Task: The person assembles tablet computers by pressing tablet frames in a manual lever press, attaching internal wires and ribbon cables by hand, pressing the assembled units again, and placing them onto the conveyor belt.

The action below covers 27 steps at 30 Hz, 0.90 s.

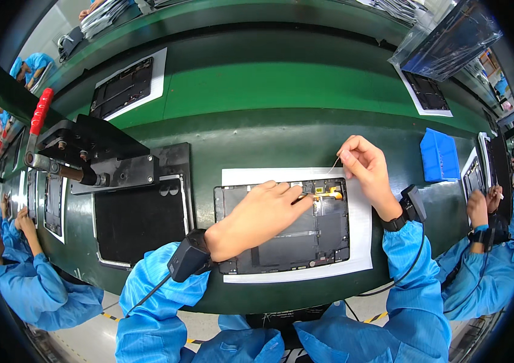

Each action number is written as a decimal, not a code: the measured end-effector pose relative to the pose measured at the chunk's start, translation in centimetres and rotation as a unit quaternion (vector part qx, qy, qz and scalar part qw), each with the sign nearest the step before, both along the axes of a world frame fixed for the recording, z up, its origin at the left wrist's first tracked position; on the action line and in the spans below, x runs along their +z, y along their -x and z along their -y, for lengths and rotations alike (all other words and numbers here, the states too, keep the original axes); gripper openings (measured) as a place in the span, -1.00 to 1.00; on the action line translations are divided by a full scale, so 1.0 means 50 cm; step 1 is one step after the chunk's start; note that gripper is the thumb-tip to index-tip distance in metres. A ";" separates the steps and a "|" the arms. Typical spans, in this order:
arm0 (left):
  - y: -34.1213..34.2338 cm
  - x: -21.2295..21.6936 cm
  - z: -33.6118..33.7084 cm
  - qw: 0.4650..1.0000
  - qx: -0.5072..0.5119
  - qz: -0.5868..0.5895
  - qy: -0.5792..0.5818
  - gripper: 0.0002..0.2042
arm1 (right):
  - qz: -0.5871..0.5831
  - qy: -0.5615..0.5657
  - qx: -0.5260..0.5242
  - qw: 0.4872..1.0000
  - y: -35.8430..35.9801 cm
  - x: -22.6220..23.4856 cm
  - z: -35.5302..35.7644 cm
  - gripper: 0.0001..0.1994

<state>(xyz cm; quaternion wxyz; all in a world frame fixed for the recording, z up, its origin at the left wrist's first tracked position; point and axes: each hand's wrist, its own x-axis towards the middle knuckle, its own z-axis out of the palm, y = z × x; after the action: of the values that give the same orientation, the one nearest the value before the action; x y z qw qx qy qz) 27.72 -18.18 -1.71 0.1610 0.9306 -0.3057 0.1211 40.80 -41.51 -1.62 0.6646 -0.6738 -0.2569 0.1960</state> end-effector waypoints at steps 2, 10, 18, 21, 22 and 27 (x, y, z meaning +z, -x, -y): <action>-0.001 -0.004 -0.004 1.000 -0.010 -0.005 -0.004 -0.68 | -0.009 0.007 -0.001 1.000 -0.003 0.003 0.004 -0.85; -0.002 0.001 0.001 1.000 0.010 0.022 -0.002 -0.64 | -0.056 0.062 0.093 0.992 -0.016 0.006 0.008 -0.81; -0.004 -0.004 0.001 1.000 -0.013 0.005 0.019 -0.70 | 0.002 0.106 0.121 0.987 -0.014 0.013 0.010 -0.82; 0.000 -0.003 -0.001 1.000 -0.013 -0.011 0.017 -0.73 | 0.161 0.200 0.204 0.944 -0.004 0.055 -0.007 -0.84; 0.000 -0.004 0.001 0.999 -0.013 -0.003 0.030 -0.75 | 0.161 0.201 0.203 0.945 -0.003 0.053 -0.006 -0.84; 0.001 -0.013 0.000 0.999 -0.010 -0.014 0.048 -0.82 | 0.113 0.213 0.145 0.960 0.000 0.045 -0.011 -0.86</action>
<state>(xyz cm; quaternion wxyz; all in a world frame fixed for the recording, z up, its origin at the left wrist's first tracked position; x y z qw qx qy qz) 27.67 -18.17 -2.37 0.2112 0.9201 -0.3069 0.1206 40.82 -40.96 0.61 0.4371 -0.7727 -0.3777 0.2631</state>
